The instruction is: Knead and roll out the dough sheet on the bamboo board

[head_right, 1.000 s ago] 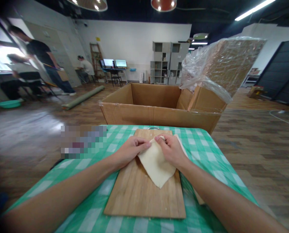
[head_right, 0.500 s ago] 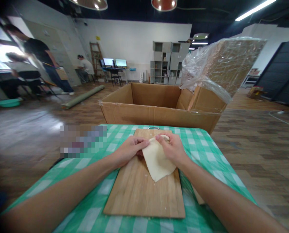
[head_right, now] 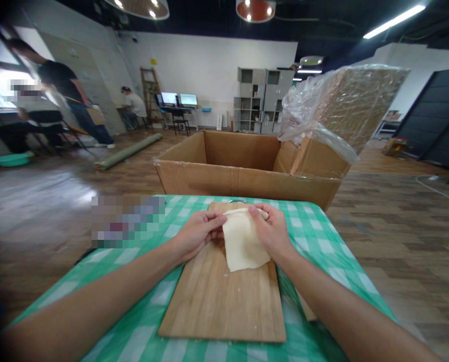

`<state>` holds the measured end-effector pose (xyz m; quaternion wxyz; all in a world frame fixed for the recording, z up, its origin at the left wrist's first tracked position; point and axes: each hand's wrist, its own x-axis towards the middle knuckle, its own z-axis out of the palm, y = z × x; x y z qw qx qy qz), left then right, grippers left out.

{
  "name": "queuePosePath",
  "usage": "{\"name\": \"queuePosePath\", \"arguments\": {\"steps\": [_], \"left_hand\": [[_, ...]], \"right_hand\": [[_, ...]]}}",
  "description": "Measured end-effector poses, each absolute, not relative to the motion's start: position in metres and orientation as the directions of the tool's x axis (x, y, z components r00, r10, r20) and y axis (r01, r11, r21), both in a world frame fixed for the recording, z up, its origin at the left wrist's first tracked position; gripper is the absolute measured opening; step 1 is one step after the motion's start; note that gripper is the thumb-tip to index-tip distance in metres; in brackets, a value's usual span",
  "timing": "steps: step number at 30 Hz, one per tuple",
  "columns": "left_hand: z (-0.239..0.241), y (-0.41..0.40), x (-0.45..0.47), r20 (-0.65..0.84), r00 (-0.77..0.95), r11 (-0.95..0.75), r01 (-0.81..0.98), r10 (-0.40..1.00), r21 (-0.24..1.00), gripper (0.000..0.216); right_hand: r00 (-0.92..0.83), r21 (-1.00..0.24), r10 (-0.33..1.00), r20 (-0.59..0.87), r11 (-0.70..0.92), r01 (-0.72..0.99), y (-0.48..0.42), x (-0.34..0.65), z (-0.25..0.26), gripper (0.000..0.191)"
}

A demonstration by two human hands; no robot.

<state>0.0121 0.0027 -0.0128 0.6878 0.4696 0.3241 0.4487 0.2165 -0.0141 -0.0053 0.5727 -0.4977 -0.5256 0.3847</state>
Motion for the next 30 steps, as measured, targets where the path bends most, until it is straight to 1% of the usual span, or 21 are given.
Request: {"name": "queuePosePath", "arguments": {"steps": [4,6,7,9,11,13,16,19,22,24,27,30], "left_hand": [[-0.015,0.002,0.013,0.006,0.305,0.104,-0.341,0.952,0.934,0.031],[-0.014,0.0,0.015,0.019,0.294,0.087,-0.345,0.956,0.935,0.032],[-0.014,-0.001,0.016,0.028,0.298,0.079,-0.339,0.954,0.938,0.033],[-0.014,-0.003,0.017,0.044,0.308,0.055,-0.305,0.95,0.951,0.035],[-0.015,-0.004,0.017,0.059,0.283,0.015,-0.25,0.957,0.968,0.035],[-0.017,-0.003,0.017,0.078,0.219,-0.032,-0.203,0.973,0.979,0.035],[-0.017,-0.003,0.017,0.1,0.165,-0.066,-0.199,0.981,0.978,0.037],[-0.014,-0.004,0.018,0.083,0.25,-0.021,-0.24,0.965,0.97,0.043],[-0.012,-0.007,0.018,0.043,0.373,0.046,-0.226,0.927,0.973,0.045],[-0.012,-0.008,0.018,0.035,0.364,0.051,-0.225,0.931,0.973,0.045],[-0.012,-0.009,0.018,0.031,0.285,0.048,-0.267,0.958,0.962,0.041],[-0.01,-0.009,0.019,0.04,0.28,0.052,-0.315,0.959,0.948,0.037]], "right_hand": [[0.133,-0.986,0.981,0.145,0.153,-0.058,-0.013,0.214,-0.009,0.045],[0.07,-0.989,0.994,0.089,0.097,-0.112,-0.014,0.213,-0.009,0.047],[0.019,-0.992,0.997,0.069,0.071,-0.105,-0.015,0.213,-0.009,0.048],[-0.078,-0.999,0.996,0.047,0.045,-0.03,-0.017,0.213,-0.008,0.048],[-0.104,-0.998,0.994,0.039,0.044,0.049,-0.018,0.214,-0.009,0.045],[-0.073,-0.997,0.996,0.056,0.059,0.049,-0.019,0.215,-0.011,0.041],[-0.028,-0.993,0.993,0.113,0.112,-0.033,-0.019,0.213,-0.013,0.038],[0.001,-0.983,0.987,0.164,0.163,-0.079,-0.018,0.211,-0.012,0.04],[0.029,-0.977,0.979,0.203,0.205,-0.064,-0.017,0.21,-0.011,0.043],[0.041,-0.973,0.974,0.222,0.223,-0.049,-0.017,0.21,-0.01,0.043],[0.096,-0.97,0.967,0.234,0.239,-0.041,-0.017,0.21,-0.009,0.042],[0.144,-0.971,0.964,0.224,0.233,-0.049,-0.018,0.209,-0.007,0.04]]}}
